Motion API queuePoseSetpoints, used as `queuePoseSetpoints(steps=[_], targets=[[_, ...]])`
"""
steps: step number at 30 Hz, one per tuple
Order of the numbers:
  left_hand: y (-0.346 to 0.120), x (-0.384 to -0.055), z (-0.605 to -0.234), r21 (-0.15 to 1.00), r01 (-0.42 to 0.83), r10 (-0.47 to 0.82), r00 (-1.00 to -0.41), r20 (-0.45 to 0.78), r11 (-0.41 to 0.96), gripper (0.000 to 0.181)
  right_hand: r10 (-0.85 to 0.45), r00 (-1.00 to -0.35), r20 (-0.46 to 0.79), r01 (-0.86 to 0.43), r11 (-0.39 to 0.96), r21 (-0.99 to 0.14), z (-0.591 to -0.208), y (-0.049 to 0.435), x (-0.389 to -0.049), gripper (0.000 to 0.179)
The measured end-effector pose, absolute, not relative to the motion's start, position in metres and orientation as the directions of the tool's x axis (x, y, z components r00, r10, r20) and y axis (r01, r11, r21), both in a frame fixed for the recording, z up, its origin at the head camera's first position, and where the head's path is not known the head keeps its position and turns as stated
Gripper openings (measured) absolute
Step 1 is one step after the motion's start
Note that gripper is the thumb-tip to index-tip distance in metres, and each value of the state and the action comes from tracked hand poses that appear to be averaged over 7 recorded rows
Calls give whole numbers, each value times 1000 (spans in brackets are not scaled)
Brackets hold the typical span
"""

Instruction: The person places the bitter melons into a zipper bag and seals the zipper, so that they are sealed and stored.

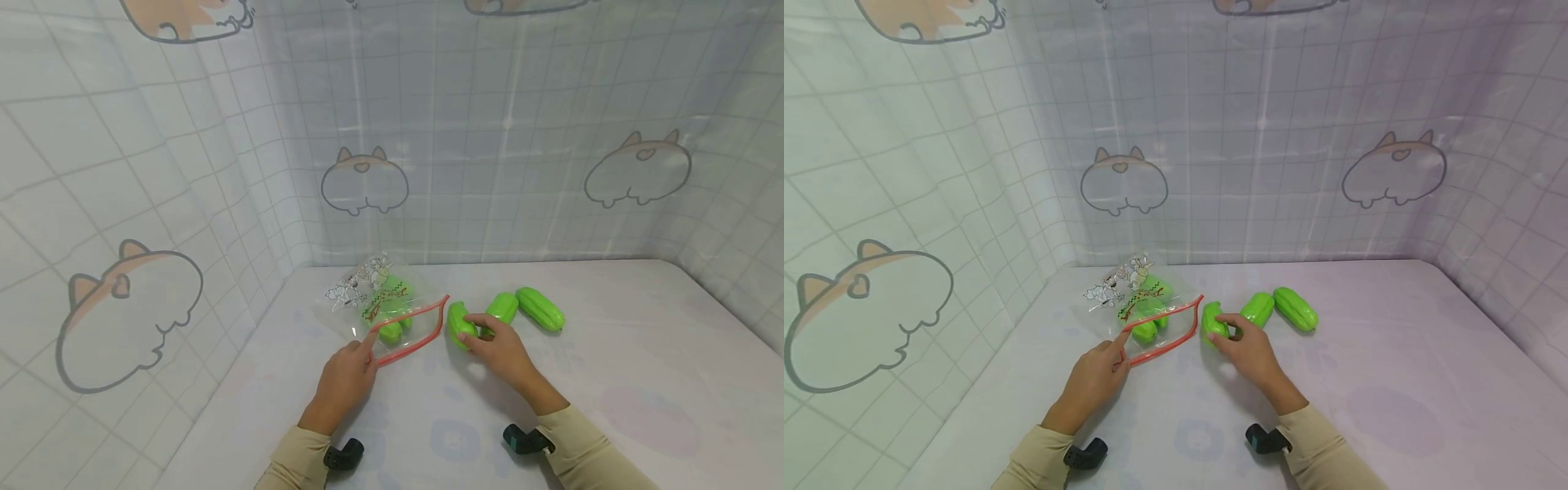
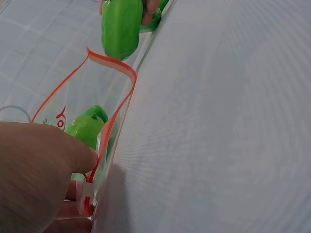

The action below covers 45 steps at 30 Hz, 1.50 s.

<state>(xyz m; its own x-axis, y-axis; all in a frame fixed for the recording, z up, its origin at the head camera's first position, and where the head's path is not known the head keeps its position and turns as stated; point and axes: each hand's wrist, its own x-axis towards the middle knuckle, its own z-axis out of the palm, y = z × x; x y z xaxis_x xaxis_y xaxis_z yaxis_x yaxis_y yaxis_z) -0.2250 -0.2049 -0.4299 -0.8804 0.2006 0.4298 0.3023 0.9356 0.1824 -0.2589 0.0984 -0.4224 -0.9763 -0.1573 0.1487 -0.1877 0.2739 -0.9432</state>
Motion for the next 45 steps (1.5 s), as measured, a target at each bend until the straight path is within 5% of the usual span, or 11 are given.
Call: queuePoseSetpoints(steps=[45], targets=[[-205, -224, -428, 194, 322, 211, -872, 442, 926, 52, -163, -980, 118, -152, 218, -964, -418, 102, -258, 44]])
